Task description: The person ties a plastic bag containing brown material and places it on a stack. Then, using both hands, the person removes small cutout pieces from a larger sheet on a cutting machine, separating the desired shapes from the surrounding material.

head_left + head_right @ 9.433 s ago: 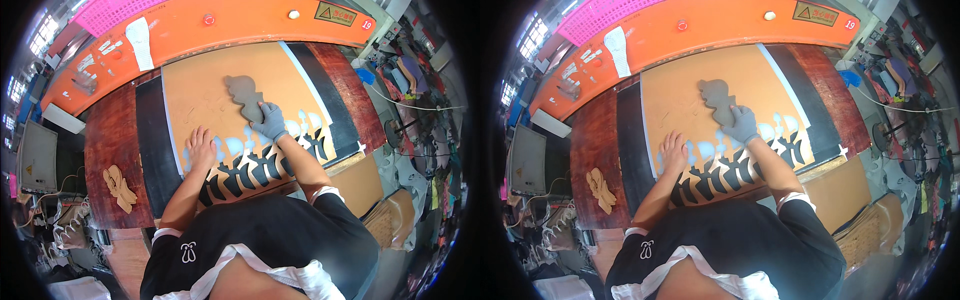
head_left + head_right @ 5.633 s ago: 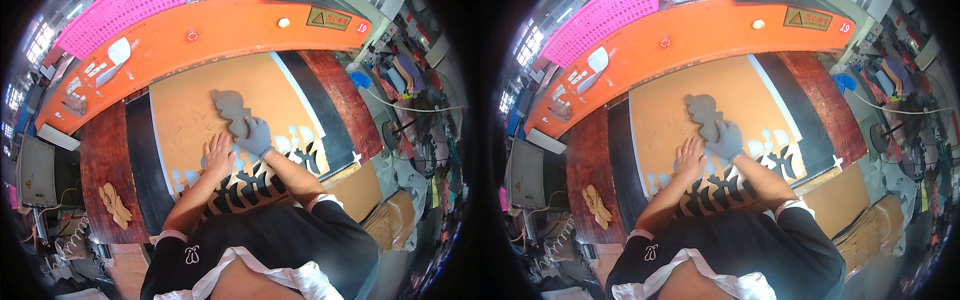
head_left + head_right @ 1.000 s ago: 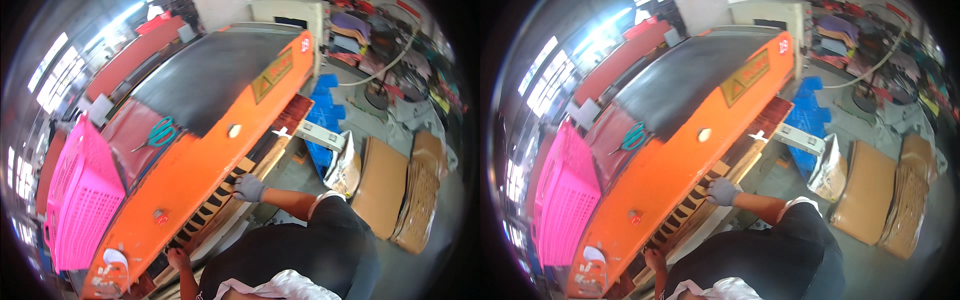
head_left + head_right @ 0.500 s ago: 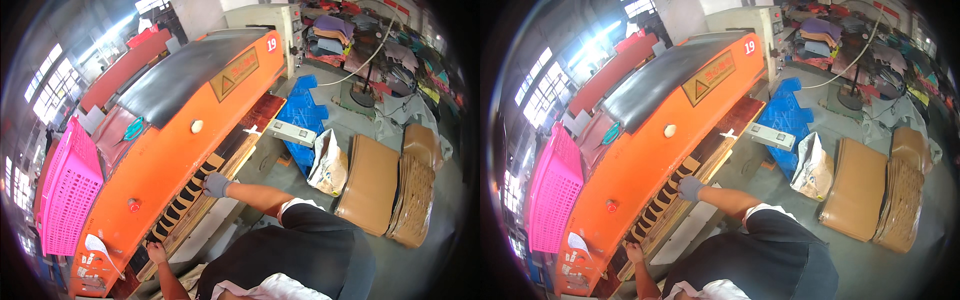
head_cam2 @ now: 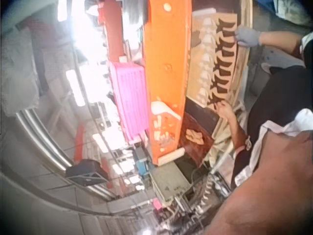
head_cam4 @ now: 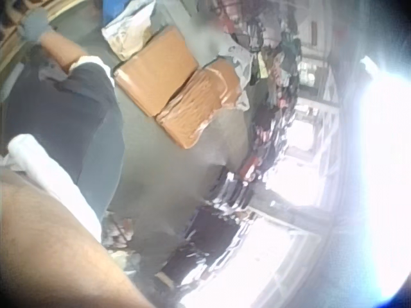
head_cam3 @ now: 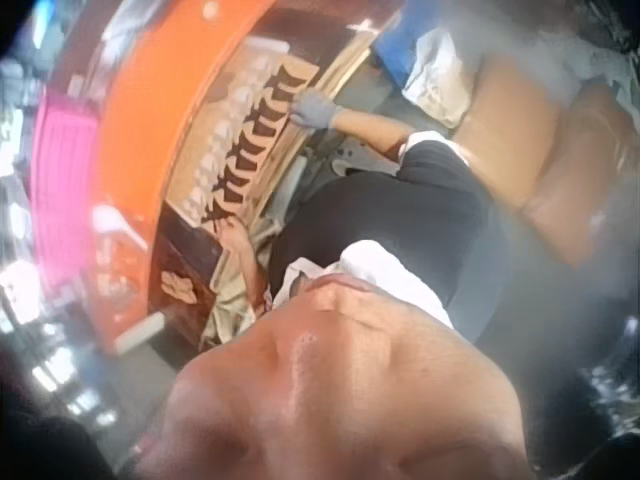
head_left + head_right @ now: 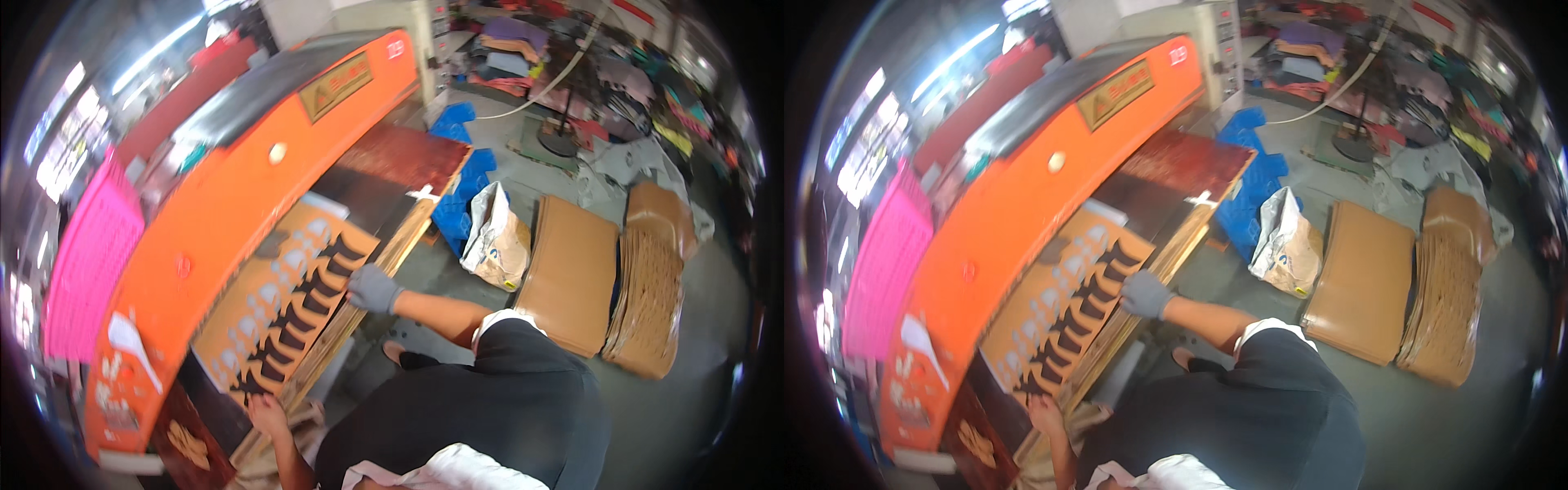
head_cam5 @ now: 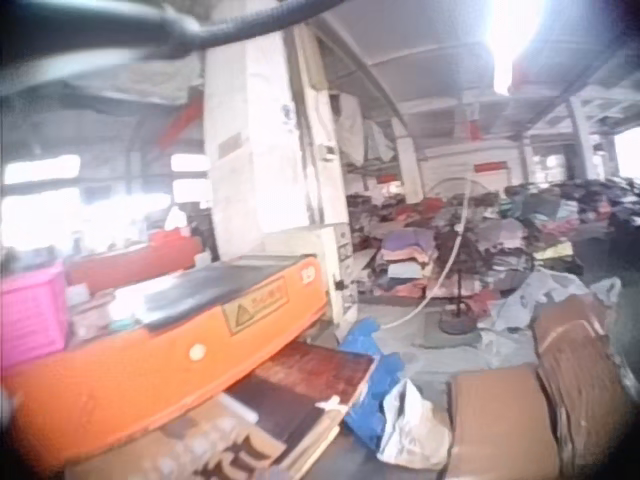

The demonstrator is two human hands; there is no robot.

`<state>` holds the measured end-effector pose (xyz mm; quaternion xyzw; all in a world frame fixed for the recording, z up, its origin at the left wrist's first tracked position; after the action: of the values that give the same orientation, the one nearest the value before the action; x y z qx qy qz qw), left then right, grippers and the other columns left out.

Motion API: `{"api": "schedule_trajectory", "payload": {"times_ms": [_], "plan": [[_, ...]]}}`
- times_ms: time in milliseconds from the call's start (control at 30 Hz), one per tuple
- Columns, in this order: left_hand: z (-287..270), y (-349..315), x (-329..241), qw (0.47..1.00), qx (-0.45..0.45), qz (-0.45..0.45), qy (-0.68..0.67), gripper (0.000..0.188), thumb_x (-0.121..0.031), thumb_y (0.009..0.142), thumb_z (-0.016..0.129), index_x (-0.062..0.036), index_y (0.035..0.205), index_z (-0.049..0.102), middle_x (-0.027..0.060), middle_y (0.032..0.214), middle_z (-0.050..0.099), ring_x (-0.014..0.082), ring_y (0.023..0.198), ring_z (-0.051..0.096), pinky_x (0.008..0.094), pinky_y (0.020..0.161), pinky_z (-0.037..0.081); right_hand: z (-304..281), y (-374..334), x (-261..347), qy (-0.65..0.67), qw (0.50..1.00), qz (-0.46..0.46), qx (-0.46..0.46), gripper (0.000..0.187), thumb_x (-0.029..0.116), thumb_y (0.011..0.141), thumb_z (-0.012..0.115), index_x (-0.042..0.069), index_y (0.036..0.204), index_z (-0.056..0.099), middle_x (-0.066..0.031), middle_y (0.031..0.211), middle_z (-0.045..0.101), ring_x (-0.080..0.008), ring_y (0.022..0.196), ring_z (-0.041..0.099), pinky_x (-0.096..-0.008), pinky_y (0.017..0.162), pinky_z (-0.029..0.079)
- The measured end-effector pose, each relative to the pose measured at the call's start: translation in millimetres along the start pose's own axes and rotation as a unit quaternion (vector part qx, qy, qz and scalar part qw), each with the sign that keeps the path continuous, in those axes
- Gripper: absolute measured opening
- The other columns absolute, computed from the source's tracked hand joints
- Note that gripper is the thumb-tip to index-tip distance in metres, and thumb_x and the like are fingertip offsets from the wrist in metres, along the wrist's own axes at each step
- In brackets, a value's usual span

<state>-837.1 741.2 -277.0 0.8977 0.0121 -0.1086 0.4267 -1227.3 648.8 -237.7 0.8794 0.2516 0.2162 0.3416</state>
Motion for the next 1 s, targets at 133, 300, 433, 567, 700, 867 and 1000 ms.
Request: {"api": "schedule_trajectory", "payload": {"times_ms": [133,300,433,567,700,867,1000], "plan": [[-31,-26,-24,1.0,0.026,0.001,-0.008,0.017,-0.014,0.076,0.057,-0.0034,0.066,0.05,0.017,0.071,0.054,0.0395,0.071,0.053,0.0507,0.065,0.042,-27,-17,3,0.132,0.988,0.06,0.05,0.021,0.028,0.078,0.061,0.007,0.082,0.063,-0.0134,0.083,0.06,-0.0328,0.082,0.057,-0.0435,0.071,0.044],[-64,-42,-38,0.997,0.069,-0.014,-0.044,0.018,-0.014,0.075,0.058,-0.0067,0.062,0.048,0.0128,0.069,0.05,0.0358,0.067,0.052,0.0472,0.06,0.039,-43,39,-9,0.101,0.987,0.123,-0.002,0.038,0.033,0.079,0.063,0.006,0.106,0.058,-0.0171,0.097,0.059,-0.0362,0.091,0.056,-0.0431,0.079,0.045],[-70,-56,-43,0.993,0.105,-0.037,-0.044,0.019,-0.016,0.075,0.061,-0.0076,0.063,0.048,0.0109,0.069,0.05,0.0337,0.068,0.053,0.0458,0.061,0.039,-13,96,-20,0.016,0.985,0.149,0.09,0.058,0.041,0.077,0.064,0.002,0.119,0.052,-0.0199,0.112,0.057,-0.0359,0.104,0.054,-0.0424,0.089,0.043],[-91,-58,-41,0.978,0.16,-0.102,-0.093,0.017,-0.014,0.075,0.063,-0.0071,0.065,0.051,0.009,0.069,0.051,0.0318,0.069,0.054,0.0437,0.061,0.041,25,111,-3,0.042,0.956,0.172,0.233,0.074,0.051,0.072,0.065,0.001,0.124,0.048,-0.0214,0.119,0.054,-0.0355,0.111,0.051,-0.041,0.094,0.041],[-91,-9,-47,0.974,0.121,-0.058,-0.183,0.015,-0.011,0.076,0.063,-0.0047,0.067,0.053,0.0109,0.07,0.051,0.0319,0.07,0.054,0.0421,0.062,0.043,47,114,21,-0.067,0.958,0.164,0.226,0.082,0.055,0.066,0.068,0.006,0.129,0.046,-0.021,0.109,0.055,-0.0356,0.103,0.053,-0.0405,0.088,0.042],[-25,54,-66,0.955,0.241,0.021,-0.172,0.053,-0.023,0.08,0.063,-0.0026,0.126,0.047,0.0158,0.132,0.045,0.0356,0.122,0.041,0.0437,0.1,0.033,48,102,45,-0.018,0.968,0.176,0.181,0.076,0.045,0.061,0.071,0.005,0.123,0.053,-0.0214,0.102,0.055,-0.0361,0.097,0.053,-0.0402,0.086,0.043],[22,75,-90,0.945,0.28,0.086,-0.144,0.053,-0.027,0.084,0.059,-0.0029,0.129,0.044,0.0149,0.14,0.038,0.0335,0.132,0.032,0.0474,0.106,0.025,57,87,59,-0.006,0.969,0.174,0.173,0.072,0.044,0.06,0.071,0.005,0.118,0.058,-0.0205,0.101,0.055,-0.0351,0.095,0.053,-0.0408,0.086,0.042]]}}
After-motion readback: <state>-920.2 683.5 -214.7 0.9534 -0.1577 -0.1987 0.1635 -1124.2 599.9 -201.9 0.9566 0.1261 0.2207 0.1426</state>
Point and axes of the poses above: each hand's wrist, its own y-axis towards the middle knuckle, its own z-axis out of the palm, x = y × z, the point moved 4 cm from there along y, towards the middle knuckle
